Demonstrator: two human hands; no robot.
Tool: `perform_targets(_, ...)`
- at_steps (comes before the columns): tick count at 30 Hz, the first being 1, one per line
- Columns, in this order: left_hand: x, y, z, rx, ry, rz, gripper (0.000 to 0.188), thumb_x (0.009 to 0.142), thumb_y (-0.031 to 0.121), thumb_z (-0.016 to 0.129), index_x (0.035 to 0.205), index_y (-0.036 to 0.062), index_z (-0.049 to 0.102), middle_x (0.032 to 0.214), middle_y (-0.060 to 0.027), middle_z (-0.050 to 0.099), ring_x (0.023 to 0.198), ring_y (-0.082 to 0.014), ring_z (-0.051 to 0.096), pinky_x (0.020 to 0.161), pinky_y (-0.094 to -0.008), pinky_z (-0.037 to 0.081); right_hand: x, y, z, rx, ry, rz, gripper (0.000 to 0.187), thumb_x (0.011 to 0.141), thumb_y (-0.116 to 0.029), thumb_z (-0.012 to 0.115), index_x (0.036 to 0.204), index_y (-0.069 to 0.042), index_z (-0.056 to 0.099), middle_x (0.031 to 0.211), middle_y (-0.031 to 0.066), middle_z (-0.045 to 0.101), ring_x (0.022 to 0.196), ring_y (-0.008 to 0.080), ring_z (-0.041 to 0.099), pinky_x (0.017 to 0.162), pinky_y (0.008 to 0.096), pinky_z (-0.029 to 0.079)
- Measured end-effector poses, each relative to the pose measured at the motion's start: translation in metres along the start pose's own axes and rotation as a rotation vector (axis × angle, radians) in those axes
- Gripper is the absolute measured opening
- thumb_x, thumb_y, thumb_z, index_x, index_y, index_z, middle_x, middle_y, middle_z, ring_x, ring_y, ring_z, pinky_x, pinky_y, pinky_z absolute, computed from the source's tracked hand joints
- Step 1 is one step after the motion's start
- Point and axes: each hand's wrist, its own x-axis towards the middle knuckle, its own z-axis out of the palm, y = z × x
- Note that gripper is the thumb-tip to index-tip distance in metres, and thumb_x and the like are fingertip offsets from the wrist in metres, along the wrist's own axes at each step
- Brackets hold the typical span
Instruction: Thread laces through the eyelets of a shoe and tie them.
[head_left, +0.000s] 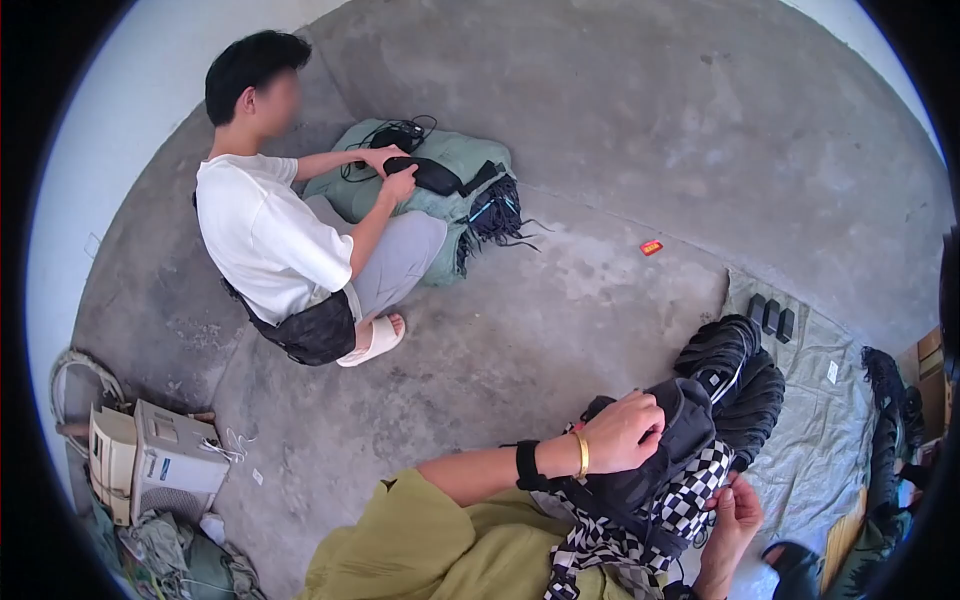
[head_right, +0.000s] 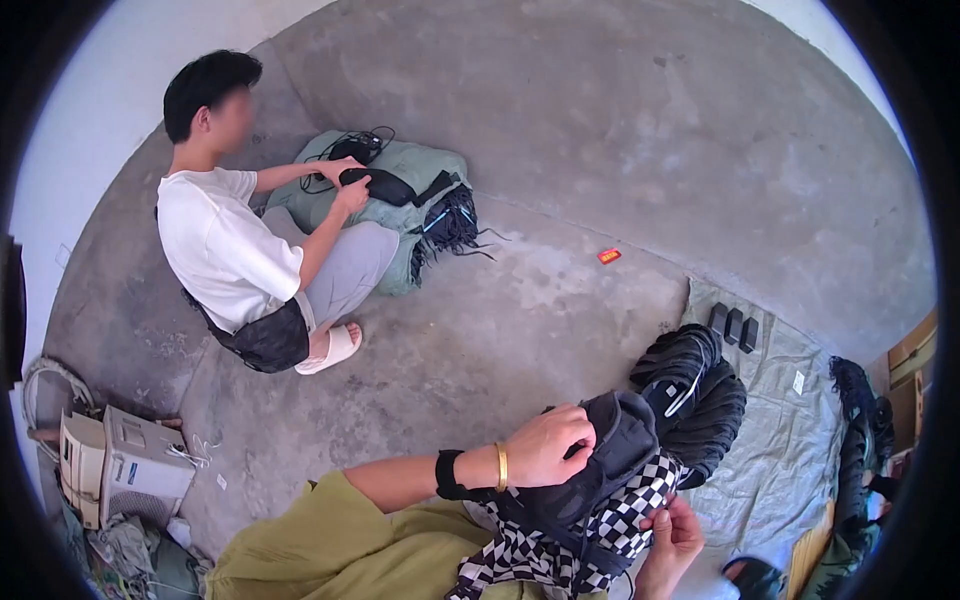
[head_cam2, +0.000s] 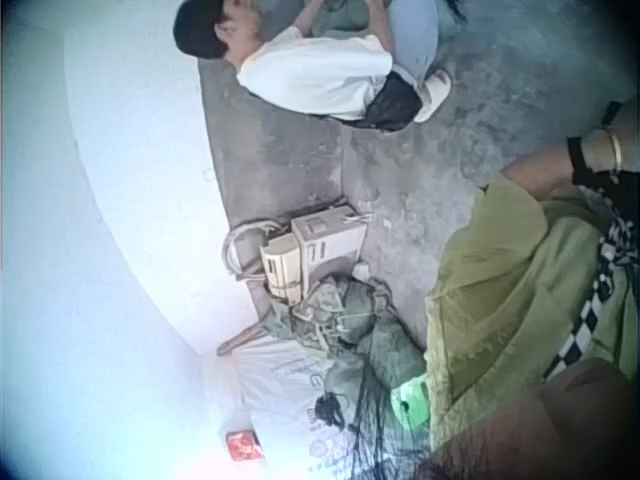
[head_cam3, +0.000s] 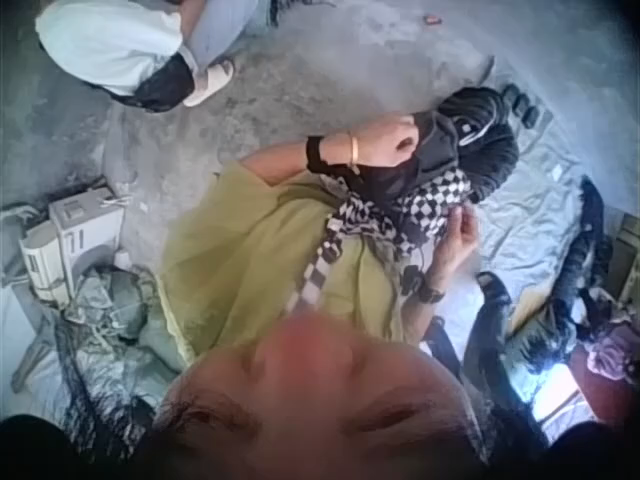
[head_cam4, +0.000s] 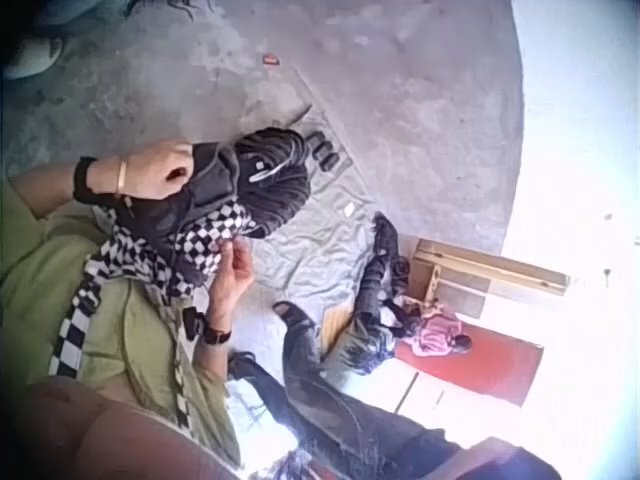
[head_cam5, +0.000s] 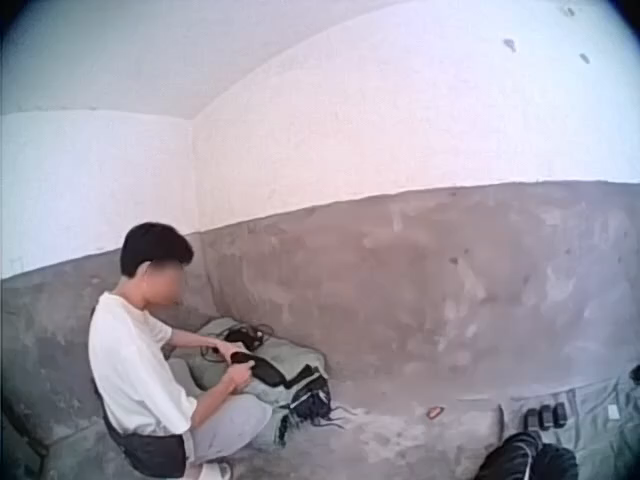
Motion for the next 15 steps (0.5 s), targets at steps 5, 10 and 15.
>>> perform_targets(5,0.001,-0.004,0.003,-0.006,0.046,0.002,0.009,0.084,0.007,0.069,0.087,0.0035,0.061,0.091,-0.0113,0.058,0.095,-0.0326,0.059,0.085,-0.0419,0.050,0.000,0.016,0.003,-0.009,0.027,0.070,0.006,0.098,-0.003,0.065,0.099,0.002,0.067,0.088,0.0040,0.066,0.075,0.0109,0.060,0.071,0.0239,0.048)
perform_targets(10,0.005,-0.011,0.005,0.035,0.069,-0.019,0.020,0.083,0.009,0.071,0.099,0.0034,0.060,0.105,-0.0136,0.056,0.106,-0.0339,0.056,0.092,-0.0420,0.048,0.002,0.026,0.013,-0.345,0.013,-0.215,0.003,0.097,-0.004,0.067,0.099,-0.001,0.068,0.096,0.0032,0.066,0.080,0.0089,0.060,0.070,0.0230,0.048)
perform_targets(15,0.014,-0.020,0.010,0.063,0.070,-0.101,0.046,0.082,0.016,0.075,0.122,0.0035,0.056,0.119,-0.0178,0.052,0.116,-0.0366,0.053,0.101,-0.0431,0.045,-0.005,0.029,0.026,-0.184,-0.032,0.063,0.004,0.098,-0.005,0.066,0.099,-0.001,0.067,0.097,0.0051,0.070,0.075,0.0078,0.060,0.063,0.0204,0.048)
